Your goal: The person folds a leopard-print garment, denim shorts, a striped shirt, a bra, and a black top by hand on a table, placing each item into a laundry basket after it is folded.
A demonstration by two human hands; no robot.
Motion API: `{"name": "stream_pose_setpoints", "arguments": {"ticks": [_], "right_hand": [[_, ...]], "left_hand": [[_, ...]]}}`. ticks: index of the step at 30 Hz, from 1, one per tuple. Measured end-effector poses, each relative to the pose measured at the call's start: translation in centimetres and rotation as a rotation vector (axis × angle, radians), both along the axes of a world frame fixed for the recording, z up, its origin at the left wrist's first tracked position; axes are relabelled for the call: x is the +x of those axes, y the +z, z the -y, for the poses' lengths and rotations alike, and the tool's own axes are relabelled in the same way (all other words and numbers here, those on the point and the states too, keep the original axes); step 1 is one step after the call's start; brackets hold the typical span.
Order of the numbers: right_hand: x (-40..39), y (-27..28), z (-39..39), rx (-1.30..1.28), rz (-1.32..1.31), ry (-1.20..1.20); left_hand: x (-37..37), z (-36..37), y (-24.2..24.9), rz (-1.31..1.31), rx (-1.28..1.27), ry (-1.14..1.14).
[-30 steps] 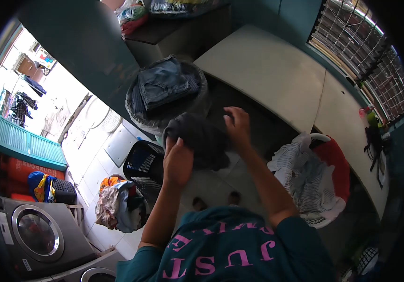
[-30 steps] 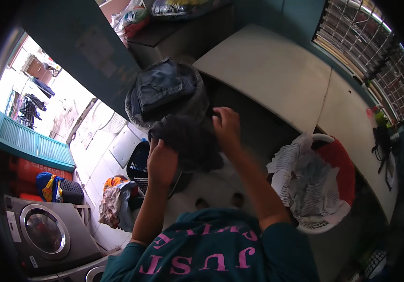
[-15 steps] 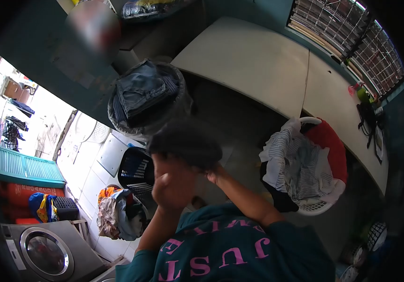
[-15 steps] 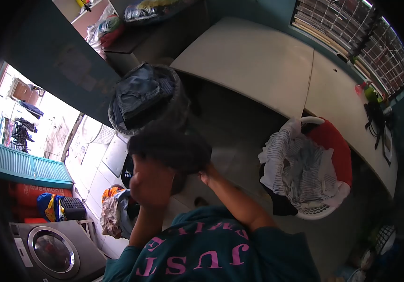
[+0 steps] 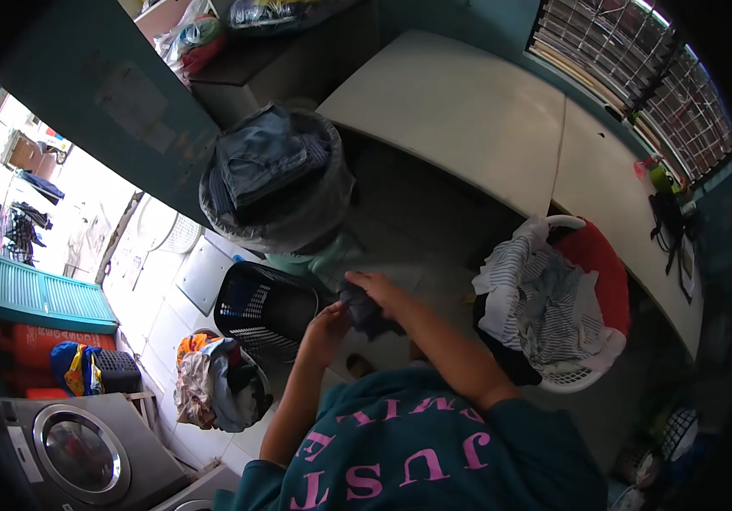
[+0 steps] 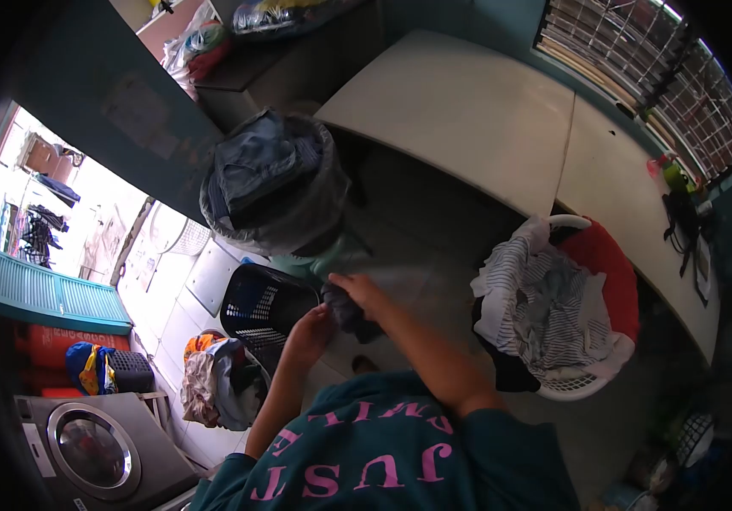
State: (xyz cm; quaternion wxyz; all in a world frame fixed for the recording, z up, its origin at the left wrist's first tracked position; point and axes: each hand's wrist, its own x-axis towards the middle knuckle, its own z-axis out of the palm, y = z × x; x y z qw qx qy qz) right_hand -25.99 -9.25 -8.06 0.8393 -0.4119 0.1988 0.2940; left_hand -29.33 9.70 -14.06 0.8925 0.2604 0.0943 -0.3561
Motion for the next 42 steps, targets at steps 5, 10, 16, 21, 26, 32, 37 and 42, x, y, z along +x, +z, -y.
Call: {"name": "stream_pose_setpoints", "arguments": {"ticks": [5,10,16,21,26,32,37,42], "right_hand": [[-2.4,4.5,-3.8,-0.795,0.621,0.13],[-4.5,5.4,-5.4,-0.547,0.863,0.127],[-4.9,9.1,-4.1,-0.709,0.895,0.023],[-5.3,10.5,-3.2,-1.053,0.817,0.19],[-7.5,8.3,-5.7,-0.679,0.915,0.116],[-6.8,9.0,-5.6,-0.478,1.02,0.197],[-0.4,9.1,0.0,-0.927,1.067,0.009],[2.2,7.7,5.7,-0.311,0.426,-0.126]], "left_hand": [[-0.1,0.9,1.6,0.024,0.168,-0.052],[0.4,0.4,0.7,0.025,-0.229,-0.066],[2.7,2.0,2.0,0.146,-0.255,-0.105],[4.9,2.9,3.3,0.243,-0.241,-0.139],[8.6,2.8,4.4,0.394,-0.268,-0.04],[11.2,5.2,0.2,0.462,-0.401,-0.07],[5.1,8.8,6.8,0.249,-0.685,-0.274],[3.5,5.1,7.0,-0.001,-0.342,-0.219]]}}
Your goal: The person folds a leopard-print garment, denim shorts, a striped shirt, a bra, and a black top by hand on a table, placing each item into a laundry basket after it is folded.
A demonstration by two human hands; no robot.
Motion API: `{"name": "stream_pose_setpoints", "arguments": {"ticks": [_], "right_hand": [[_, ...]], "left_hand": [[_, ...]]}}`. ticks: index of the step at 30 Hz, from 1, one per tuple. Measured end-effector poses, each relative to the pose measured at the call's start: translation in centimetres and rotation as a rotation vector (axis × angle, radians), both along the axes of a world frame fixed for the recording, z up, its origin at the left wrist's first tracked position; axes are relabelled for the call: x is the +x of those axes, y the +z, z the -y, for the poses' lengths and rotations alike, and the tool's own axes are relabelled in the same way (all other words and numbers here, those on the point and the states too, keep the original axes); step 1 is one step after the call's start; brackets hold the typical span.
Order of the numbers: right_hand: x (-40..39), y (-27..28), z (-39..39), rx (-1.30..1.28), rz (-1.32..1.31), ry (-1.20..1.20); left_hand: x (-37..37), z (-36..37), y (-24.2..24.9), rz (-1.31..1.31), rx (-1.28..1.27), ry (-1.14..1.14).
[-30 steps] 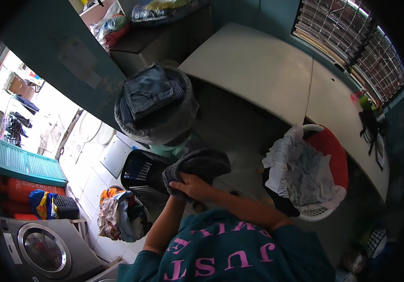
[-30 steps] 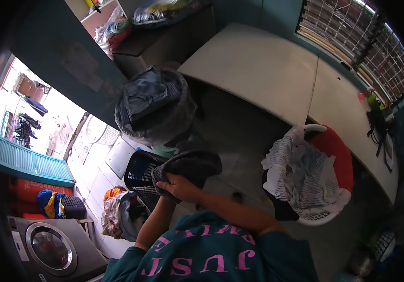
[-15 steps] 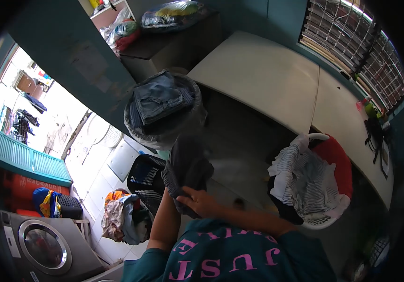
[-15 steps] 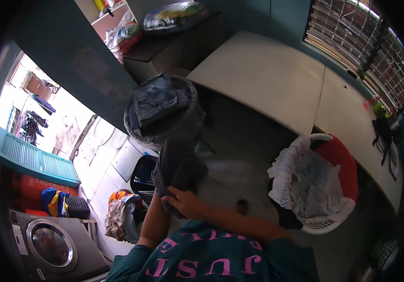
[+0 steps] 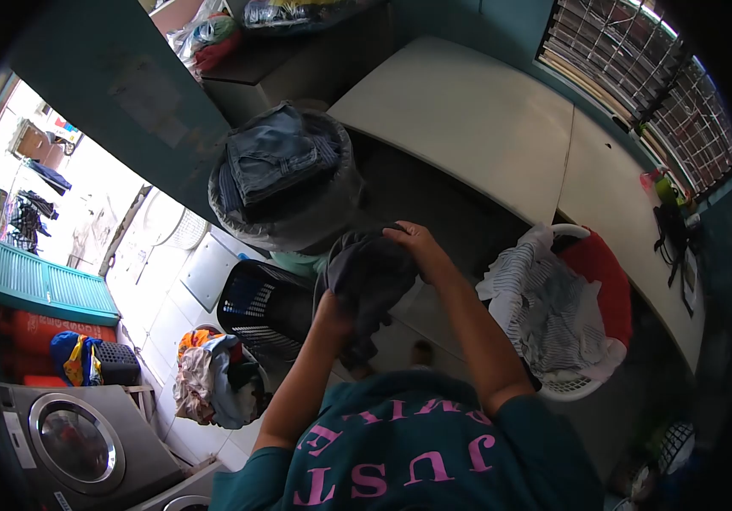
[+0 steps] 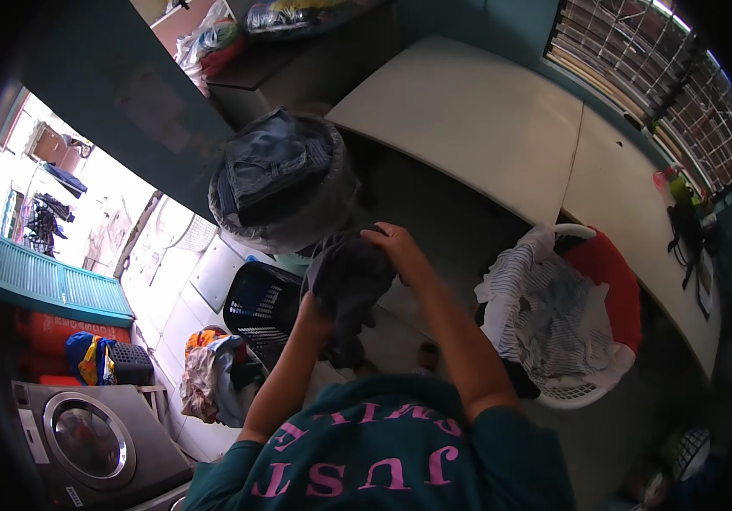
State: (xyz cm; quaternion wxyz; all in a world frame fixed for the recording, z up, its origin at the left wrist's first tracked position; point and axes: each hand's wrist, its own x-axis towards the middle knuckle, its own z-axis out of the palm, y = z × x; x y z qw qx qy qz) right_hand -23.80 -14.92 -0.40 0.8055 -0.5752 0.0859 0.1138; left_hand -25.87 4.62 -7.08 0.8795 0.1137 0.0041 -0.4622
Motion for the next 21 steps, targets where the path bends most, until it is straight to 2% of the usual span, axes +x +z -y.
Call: {"name": "stream_pose_setpoints", "arguments": {"ticks": [1,3,4,5,6,7,8,9,11,13,15,17,18,19,20,21], "right_hand": [[-0.1,-0.2,0.4,-0.077,-0.067,-0.083],[0.2,-3.1,2.2,-0.138,-0.025,-0.033],[0.1,-4.0,2.8,0.007,-0.083,-0.092],[-0.1,-4.4,3.0,0.153,-0.143,-0.151],[-0.4,-4.4,3.0,0.082,-0.15,-0.139],[-0.9,-4.3,2.5,0.083,-0.154,-0.143],[-1.5,-4.1,1.7,0.19,-0.152,-0.1],[-1.9,-4.1,0.8,0.298,-0.146,-0.057],[-2.5,-3.5,-0.4,0.352,-0.201,-0.076],[-3.4,-1.3,-2.0,0.58,-0.11,0.017],[-4.2,0.4,-3.5,0.644,-0.061,0.05],[-3.9,0.3,-3.5,0.707,0.005,0.086],[-3.0,-0.6,-2.8,0.376,0.267,0.036],[-2.3,-1.2,-1.7,0.035,0.517,-0.019],[-2.7,2.2,0.8,-0.389,0.479,0.114],[-2.7,3.4,2.3,-0.392,0.482,0.106]], "left_hand": [[-0.2,-0.4,0.7,-0.098,0.103,0.13],[-0.2,-1.7,2.2,-0.289,0.314,0.392],[0.1,-3.0,2.0,-0.291,0.313,0.393],[0.4,-4.7,1.4,-0.167,0.517,0.419],[0.6,-5.8,2.0,-0.038,0.719,0.438],[1.1,-6.6,2.6,0.003,0.835,0.493],[1.8,-8.3,1.7,0.087,0.903,0.52],[2.3,-8.6,1.8,0.369,1.233,0.747],[3.1,-7.9,3.3,0.546,1.433,1.032],[2.9,-4.7,6.3,1.158,1.56,0.909],[0.1,1.4,11.8,1.361,1.363,0.64],[-0.1,3.3,12.9,1.743,1.315,0.677],[0.3,3.5,13.6,1.75,1.308,0.681],[0.8,3.4,14.4,1.946,1.355,0.586],[1.2,3.2,15.1,2.141,1.395,0.481],[1.5,2.6,15.5,2.149,1.386,0.482]]}}
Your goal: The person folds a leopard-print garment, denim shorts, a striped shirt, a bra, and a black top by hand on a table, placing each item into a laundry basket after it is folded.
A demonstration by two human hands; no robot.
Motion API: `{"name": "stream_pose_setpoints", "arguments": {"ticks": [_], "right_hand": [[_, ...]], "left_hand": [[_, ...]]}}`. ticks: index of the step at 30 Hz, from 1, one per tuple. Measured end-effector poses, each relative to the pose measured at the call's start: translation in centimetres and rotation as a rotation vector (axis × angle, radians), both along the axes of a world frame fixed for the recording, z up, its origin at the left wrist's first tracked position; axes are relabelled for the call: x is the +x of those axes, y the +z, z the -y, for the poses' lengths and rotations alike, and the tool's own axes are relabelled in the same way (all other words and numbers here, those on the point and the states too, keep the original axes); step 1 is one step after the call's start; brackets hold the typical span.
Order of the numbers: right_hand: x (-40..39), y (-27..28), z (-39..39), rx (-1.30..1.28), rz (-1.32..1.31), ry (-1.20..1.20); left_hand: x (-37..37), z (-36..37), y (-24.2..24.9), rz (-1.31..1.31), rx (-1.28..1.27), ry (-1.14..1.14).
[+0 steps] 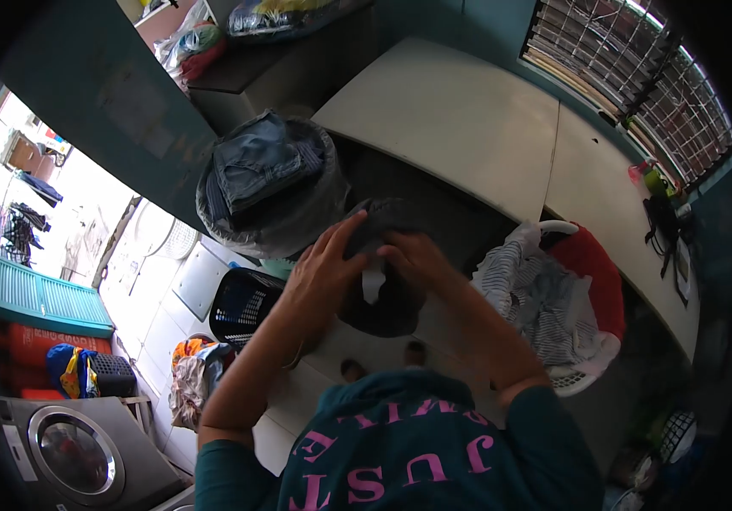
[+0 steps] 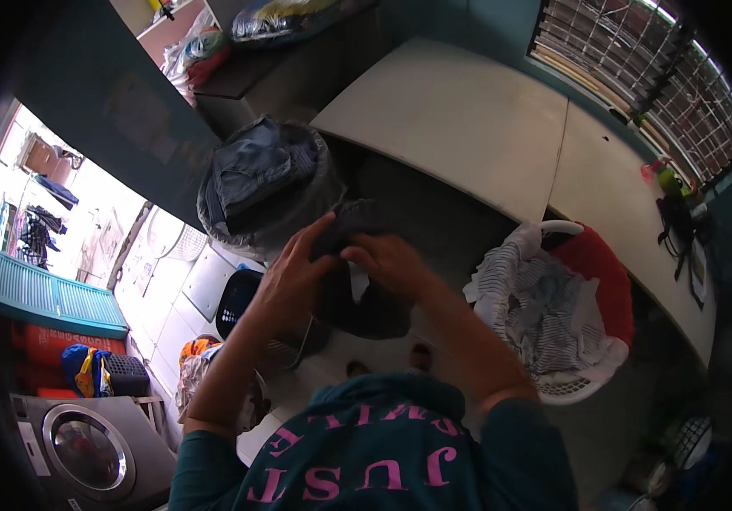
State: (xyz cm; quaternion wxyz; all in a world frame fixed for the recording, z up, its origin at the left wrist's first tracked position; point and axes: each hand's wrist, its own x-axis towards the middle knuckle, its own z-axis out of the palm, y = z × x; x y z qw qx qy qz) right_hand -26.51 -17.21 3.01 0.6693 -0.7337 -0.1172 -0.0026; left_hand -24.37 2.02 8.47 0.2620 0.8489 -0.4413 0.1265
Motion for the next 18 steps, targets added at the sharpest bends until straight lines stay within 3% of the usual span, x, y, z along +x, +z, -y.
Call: {"name": "stream_pose_setpoints", "arguments": {"ticks": [2,3,4,6,10,12,13,15,16,17,18], "right_hand": [[0.4,1.3,2.1,-0.896,0.461,0.071],[1.0,1.3,3.0,-0.969,0.735,0.161],[0.3,1.1,3.7,-0.967,0.744,0.16],[-1.2,1.0,4.9,-1.3,0.469,0.385],[-0.6,2.9,6.5,-1.374,0.703,0.486],[0.5,4.5,7.3,-1.473,1.007,0.259],[1.4,4.0,8.1,-1.465,0.93,0.216],[3.4,5.3,8.8,-1.492,0.908,0.12],[4.3,6.2,8.8,-1.502,0.887,0.076],[4.8,8.1,8.7,-1.498,0.954,-0.067],[4.8,10.7,8.5,-1.486,1.021,-0.209]], "left_hand": [[0.8,-1.9,0.8,0.012,0.278,-0.101],[1.5,-3.0,0.3,0.007,0.315,-0.079],[2.2,-4.1,0.1,0.013,0.317,-0.073],[3.4,-6.1,0.0,-0.26,0.386,0.099],[4.6,-8.0,-0.2,-0.402,0.351,-0.02],[4.4,-8.1,0.2,-0.442,0.38,0.017],[4.6,-8.2,0.3,-0.438,0.377,0.016],[6.5,-8.4,0.6,-0.229,0.556,0.052],[8.7,-9.5,-0.2,0.04,0.554,-0.009],[7.5,-8.1,3.2,0.019,0.408,0.293],[7.4,-7.6,5.2,0.237,0.299,0.372]]}}
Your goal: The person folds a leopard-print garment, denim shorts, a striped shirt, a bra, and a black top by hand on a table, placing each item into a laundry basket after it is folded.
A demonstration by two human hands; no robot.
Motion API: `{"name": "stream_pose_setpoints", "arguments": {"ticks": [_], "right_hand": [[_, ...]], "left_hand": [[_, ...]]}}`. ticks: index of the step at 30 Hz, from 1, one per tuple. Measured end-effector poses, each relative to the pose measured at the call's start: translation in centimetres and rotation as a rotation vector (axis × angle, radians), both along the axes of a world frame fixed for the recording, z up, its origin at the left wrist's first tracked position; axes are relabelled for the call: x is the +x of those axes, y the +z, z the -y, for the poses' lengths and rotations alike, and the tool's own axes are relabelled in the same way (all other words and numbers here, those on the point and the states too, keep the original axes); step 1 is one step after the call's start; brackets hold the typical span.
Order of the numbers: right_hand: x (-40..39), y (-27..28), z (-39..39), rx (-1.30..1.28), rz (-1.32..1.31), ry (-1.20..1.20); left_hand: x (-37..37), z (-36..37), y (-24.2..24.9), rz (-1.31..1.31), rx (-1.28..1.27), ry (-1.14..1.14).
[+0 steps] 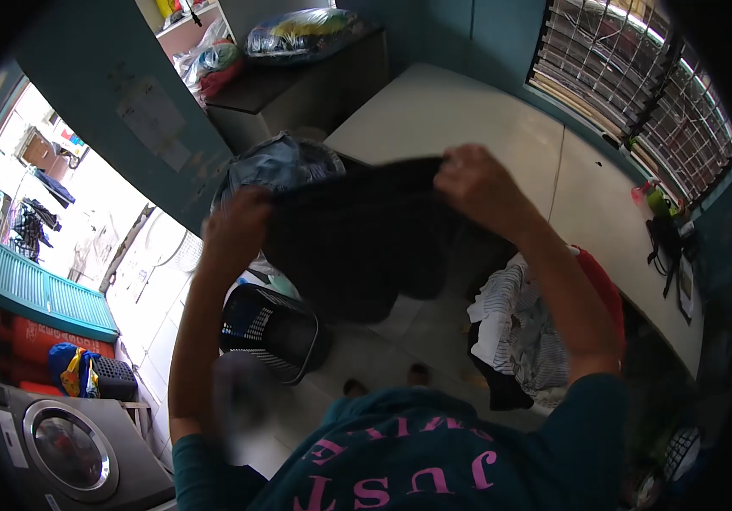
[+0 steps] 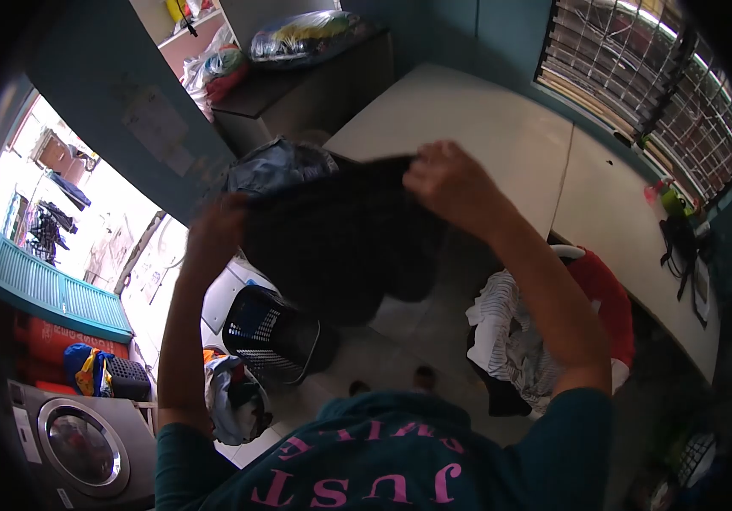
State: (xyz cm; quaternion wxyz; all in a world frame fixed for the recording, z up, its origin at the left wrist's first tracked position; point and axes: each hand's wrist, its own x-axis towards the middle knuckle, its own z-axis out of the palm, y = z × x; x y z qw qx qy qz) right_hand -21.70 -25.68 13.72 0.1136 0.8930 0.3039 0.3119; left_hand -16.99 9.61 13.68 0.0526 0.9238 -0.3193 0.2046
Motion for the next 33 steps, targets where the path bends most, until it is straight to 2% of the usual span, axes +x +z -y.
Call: {"name": "stream_pose_setpoints", "arguments": {"ticks": [2,3,4,5,7,8,9,10,11,12,14,15,16,18,19,20,22,23,25,26,27,28,29,30,31,33], "right_hand": [[-2.5,4.7,-0.9,0.152,0.233,-0.092],[-3.5,4.1,-1.0,0.235,0.37,-0.115],[-4.7,3.1,-0.4,0.326,0.508,-0.131],[-4.6,-2.4,1.6,0.335,0.358,-0.098],[-5.1,-16.7,1.9,0.358,-0.049,-0.231],[-7.6,-24.3,3.9,0.223,-0.699,-0.249],[-12.1,-29.3,4.8,0.067,-1.337,-0.063],[-15.5,-31.0,4.7,0.126,-1.693,0.162],[-18.1,-31.5,4.6,0.284,-1.816,0.342],[-17.5,-27.2,3.3,0.166,-1.778,0.215],[-16.0,-24.9,3.6,0.468,-1.467,0.248],[-14.7,-24.6,3.6,0.587,-1.237,0.34],[-13.1,-22.6,2.9,0.642,-1.15,0.334],[-10.2,-18.5,1.7,0.65,-0.927,0.345],[-8.7,-17.0,1.2,0.75,-0.888,0.388],[-7.3,-16.0,1.1,0.735,-0.822,0.401],[-5.3,-12.9,0.3,0.805,-0.767,0.321],[-4.2,-12.1,0.4,0.743,-0.686,0.344],[-2.8,-9.9,1.0,0.759,-0.925,0.325],[-2.2,-8.5,1.0,0.763,-1.038,0.313],[-1.1,-7.8,1.2,0.76,-1.042,0.314],[0.0,-7.3,1.5,0.911,-1.302,0.351],[1.3,-6.9,1.4,1.06,-1.562,0.385],[3.0,-6.6,1.0,1.059,-1.563,0.385],[4.9,-6.1,0.3,1.149,-1.579,0.352],[8.4,-5.5,-1.6,1.235,-1.577,0.319]], "left_hand": [[-2.5,1.6,4.8,0.366,-0.142,0.016],[-3.7,2.5,4.4,0.303,-0.337,0.189],[-5.2,3.4,3.5,0.246,-0.534,0.363],[-5.2,2.5,-3.5,0.199,-0.412,0.231],[-5.2,0.7,-17.5,0.069,-0.199,-0.06],[-8.3,0.5,-21.0,-0.515,0.283,-0.091],[-11.5,-0.6,-24.7,-0.744,0.395,-0.167],[-14.7,-1.7,-28.3,-0.986,0.499,-0.224],[-17.8,-2.8,-28.8,-0.898,0.288,-0.42],[-19.4,-2.6,-27.7,-0.954,0.135,-0.31],[-18.5,-0.7,-24.6,-0.929,0.065,-0.147],[-17.7,0.1,-23.0,-0.931,0.008,-0.074],[-16.4,0.7,-21.4,-0.928,-0.048,-0.004],[-14.5,1.1,-19.6,-0.753,-0.264,-0.014],[-13.5,1.3,-18.1,-0.708,-0.363,0.047],[-12.7,1.5,-16.4,-0.676,-0.463,0.108],[-11.5,1.9,-13.4,-0.527,-0.655,0.198],[-10.9,1.7,-12.0,-0.537,-0.628,0.185],[-10.0,0.5,-10.0,-0.546,-0.602,0.174],[-9.6,-0.4,-9.3,-0.686,-0.662,0.12],[-9.0,-1.0,-8.5,-0.823,-0.722,0.065],[-8.4,-1.2,-7.6,-0.825,-0.724,0.068],[-7.7,-1.5,-6.6,-0.944,-0.942,0.029],[-6.7,-1.9,-6.0,-1.056,-1.163,-0.015],[-4.9,-2.4,-6.0,-1.054,-1.164,-0.016],[-0.9,-3.2,-5.6,-1.096,-1.365,0.086]]}}
